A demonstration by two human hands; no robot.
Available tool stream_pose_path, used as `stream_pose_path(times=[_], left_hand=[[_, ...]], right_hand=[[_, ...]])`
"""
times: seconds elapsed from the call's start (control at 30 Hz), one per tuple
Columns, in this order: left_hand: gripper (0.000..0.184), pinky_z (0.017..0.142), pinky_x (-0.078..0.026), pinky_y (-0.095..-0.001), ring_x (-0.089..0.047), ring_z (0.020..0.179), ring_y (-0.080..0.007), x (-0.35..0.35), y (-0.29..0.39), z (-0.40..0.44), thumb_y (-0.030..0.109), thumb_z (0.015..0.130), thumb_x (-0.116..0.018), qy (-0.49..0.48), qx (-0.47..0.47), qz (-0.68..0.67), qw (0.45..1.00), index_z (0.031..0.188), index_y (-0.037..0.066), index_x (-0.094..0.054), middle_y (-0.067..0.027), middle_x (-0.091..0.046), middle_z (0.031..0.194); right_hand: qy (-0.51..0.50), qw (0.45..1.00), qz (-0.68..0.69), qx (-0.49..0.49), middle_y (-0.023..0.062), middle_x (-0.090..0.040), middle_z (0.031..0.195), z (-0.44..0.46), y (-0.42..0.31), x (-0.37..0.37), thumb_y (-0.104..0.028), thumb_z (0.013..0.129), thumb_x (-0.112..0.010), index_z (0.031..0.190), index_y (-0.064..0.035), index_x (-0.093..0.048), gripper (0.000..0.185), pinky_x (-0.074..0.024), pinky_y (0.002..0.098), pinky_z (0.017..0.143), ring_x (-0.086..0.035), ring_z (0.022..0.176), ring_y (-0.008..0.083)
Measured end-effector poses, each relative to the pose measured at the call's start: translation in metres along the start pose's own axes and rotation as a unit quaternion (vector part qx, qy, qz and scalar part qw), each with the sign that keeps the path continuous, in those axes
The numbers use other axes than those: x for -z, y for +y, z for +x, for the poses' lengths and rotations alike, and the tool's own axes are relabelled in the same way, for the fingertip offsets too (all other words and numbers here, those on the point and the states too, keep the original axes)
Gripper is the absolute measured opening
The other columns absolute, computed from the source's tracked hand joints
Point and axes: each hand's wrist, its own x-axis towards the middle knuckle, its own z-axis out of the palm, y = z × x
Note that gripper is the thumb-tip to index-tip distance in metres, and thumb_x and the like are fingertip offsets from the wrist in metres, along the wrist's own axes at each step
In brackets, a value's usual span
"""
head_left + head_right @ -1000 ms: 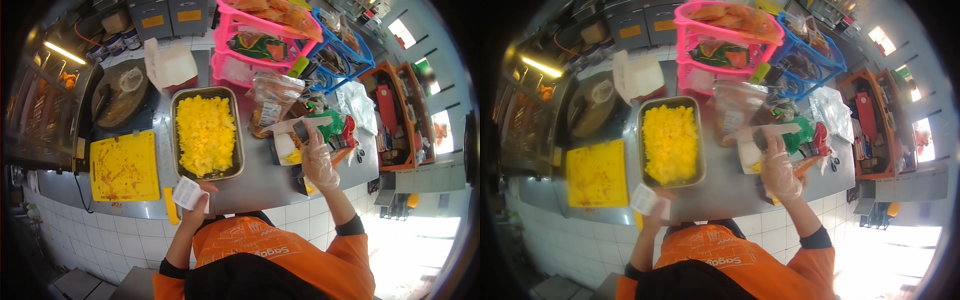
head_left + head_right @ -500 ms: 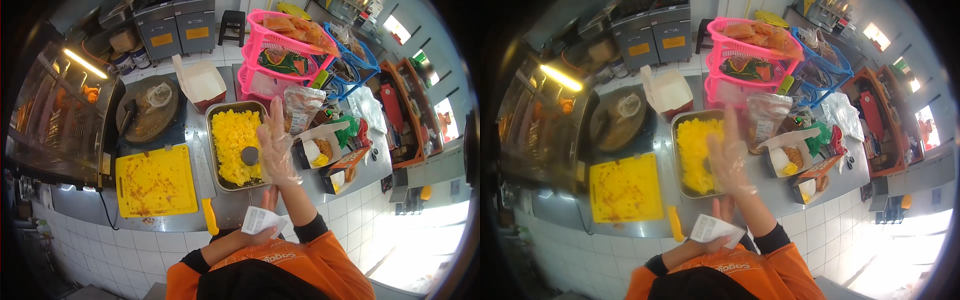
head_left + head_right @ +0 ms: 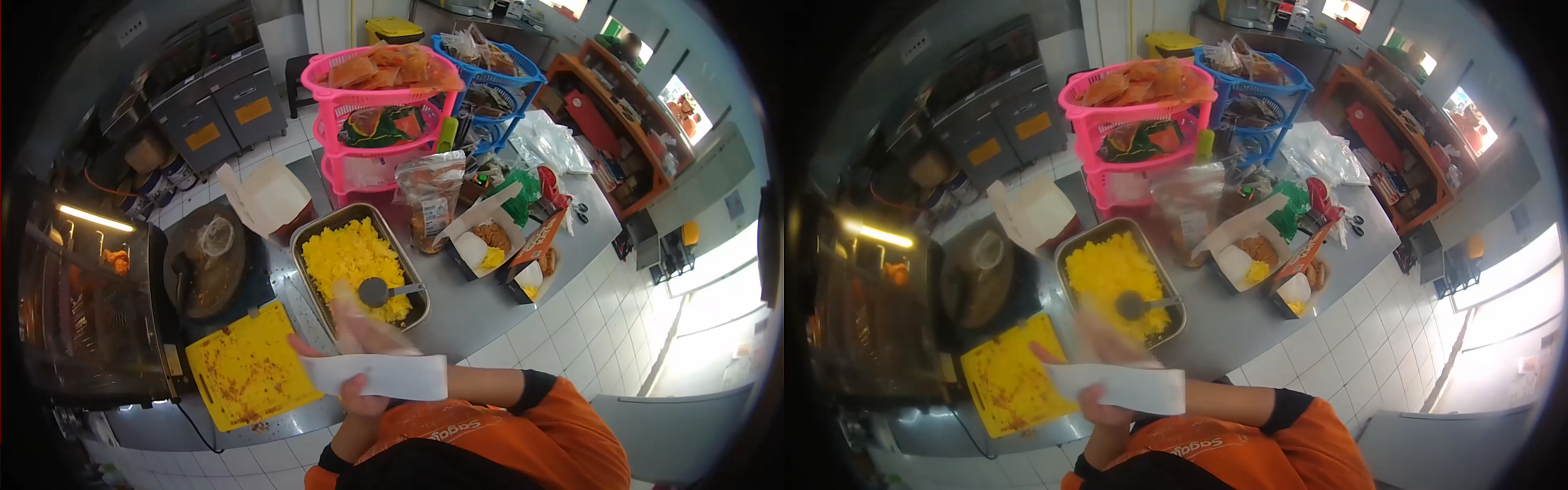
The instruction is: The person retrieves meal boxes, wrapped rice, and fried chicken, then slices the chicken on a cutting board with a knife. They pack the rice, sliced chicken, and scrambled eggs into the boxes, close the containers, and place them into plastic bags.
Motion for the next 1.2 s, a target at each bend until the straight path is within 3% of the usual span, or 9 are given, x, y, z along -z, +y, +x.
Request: stream_pose_path(times=[0.13, 0.2, 0.27, 0.37, 0.5, 0.6, 0.7, 0.87, 1.2], left_hand=[[0.055, 0.108, -0.035, -0.0424, -0.048, 0.124, -0.0302, -0.010, 0.005, 0.047, 0.016, 0.086, -0.047, 0.129, -0.141, 0.143, 0.971, 0.138, 0.000, -0.038, -0.0137, -0.053, 0.129], [0.052, 0.110, -0.032, -0.0392, -0.042, 0.130, -0.0251, 0.013, 0.014, 0.084, 0.014, 0.089, -0.045, 0.190, -0.089, 0.080, 0.975, 0.139, 0.002, -0.038, -0.0115, -0.050, 0.133], [0.043, 0.095, -0.041, -0.0368, -0.052, 0.110, -0.0239, 0.094, 0.005, 0.109, 0.022, 0.089, -0.048, 0.315, -0.033, 0.167, 0.934, 0.125, -0.002, -0.047, -0.0121, -0.055, 0.118], [0.042, 0.076, -0.048, -0.0374, -0.058, 0.087, -0.0246, 0.158, 0.031, 0.145, 0.032, 0.091, -0.047, 0.446, 0.095, 0.384, 0.803, 0.118, 0.000, -0.050, -0.0130, -0.057, 0.102], [0.045, 0.080, -0.048, -0.0393, -0.059, 0.092, -0.0267, 0.176, 0.084, 0.122, 0.033, 0.097, -0.037, 0.355, 0.191, 0.466, 0.788, 0.135, 0.010, -0.041, -0.0167, -0.057, 0.115], [0.051, 0.084, -0.048, -0.0407, -0.060, 0.096, -0.0283, 0.150, 0.096, 0.085, 0.034, 0.101, -0.029, 0.357, 0.197, 0.489, 0.771, 0.149, 0.018, -0.034, -0.0196, -0.058, 0.124], [0.050, 0.090, -0.046, -0.0432, -0.060, 0.102, -0.0308, 0.115, 0.085, 0.056, 0.029, 0.099, -0.028, 0.371, 0.127, 0.585, 0.710, 0.147, 0.015, -0.037, -0.0208, -0.057, 0.129], [0.053, 0.095, -0.044, -0.0452, -0.059, 0.108, -0.0333, 0.014, 0.065, 0.011, 0.022, 0.094, -0.028, 0.393, 0.113, 0.543, 0.734, 0.144, 0.012, -0.041, -0.0210, -0.058, 0.126], [0.059, 0.090, -0.045, -0.0376, -0.059, 0.101, -0.0278, -0.005, 0.049, -0.031, 0.017, 0.081, -0.034, 0.323, 0.029, 0.490, 0.809, 0.138, 0.005, -0.046, -0.0196, -0.061, 0.119]], right_hand=[[-0.442, 0.893, 0.040, -0.079, 0.0084, -0.066, 0.118, -0.019, 0.002, 0.127, -0.019, 0.092, -0.057, 0.130, -0.0137, -0.058, 0.038, -0.0474, 0.0363, 0.092, -0.065, 0.102, 0.0250], [-0.265, 0.931, -0.104, -0.228, 0.0041, -0.071, 0.103, -0.003, 0.017, 0.201, -0.019, 0.092, -0.057, 0.122, -0.0144, -0.063, 0.031, -0.0492, 0.0339, 0.088, -0.066, 0.096, 0.0201], [0.055, 0.975, -0.132, -0.170, 0.0037, -0.066, 0.098, 0.009, 0.092, 0.281, -0.006, 0.087, -0.056, 0.109, -0.0066, -0.064, 0.024, -0.0504, 0.0290, 0.080, -0.063, 0.093, 0.0153], [0.172, 0.949, -0.239, -0.111, 0.0097, -0.068, 0.096, 0.054, 0.183, 0.411, -0.008, 0.085, -0.059, 0.105, -0.0067, -0.065, 0.022, -0.0506, 0.0347, 0.081, -0.065, 0.089, 0.0221], [-0.034, 0.902, -0.420, -0.097, 0.0124, -0.069, 0.103, 0.098, 0.317, 0.504, -0.025, 0.082, -0.066, 0.111, -0.0084, -0.065, 0.034, -0.0515, 0.0419, 0.084, -0.065, 0.095, 0.0305], [-0.165, 0.794, -0.478, -0.337, 0.0207, -0.065, 0.112, 0.130, 0.377, 0.506, -0.040, 0.079, -0.069, 0.117, -0.0010, -0.061, 0.055, -0.0494, 0.0467, 0.091, -0.063, 0.103, 0.0361], [-0.191, 0.826, -0.434, -0.306, 0.0230, -0.064, 0.112, 0.121, 0.341, 0.484, -0.051, 0.074, -0.071, 0.115, 0.0016, -0.061, 0.067, -0.0508, 0.0465, 0.089, -0.063, 0.104, 0.0363], [-0.096, 0.820, -0.519, -0.222, 0.0222, -0.067, 0.099, 0.116, 0.374, 0.491, -0.017, 0.083, -0.061, 0.103, 0.0004, -0.064, 0.027, -0.0538, 0.0458, 0.079, -0.066, 0.090, 0.0388], [0.207, 0.931, -0.301, -0.028, 0.0205, -0.068, 0.091, 0.062, 0.246, 0.523, -0.011, 0.085, -0.063, 0.106, -0.0038, -0.063, 0.023, -0.0499, 0.0429, 0.074, -0.065, 0.081, 0.0378]])
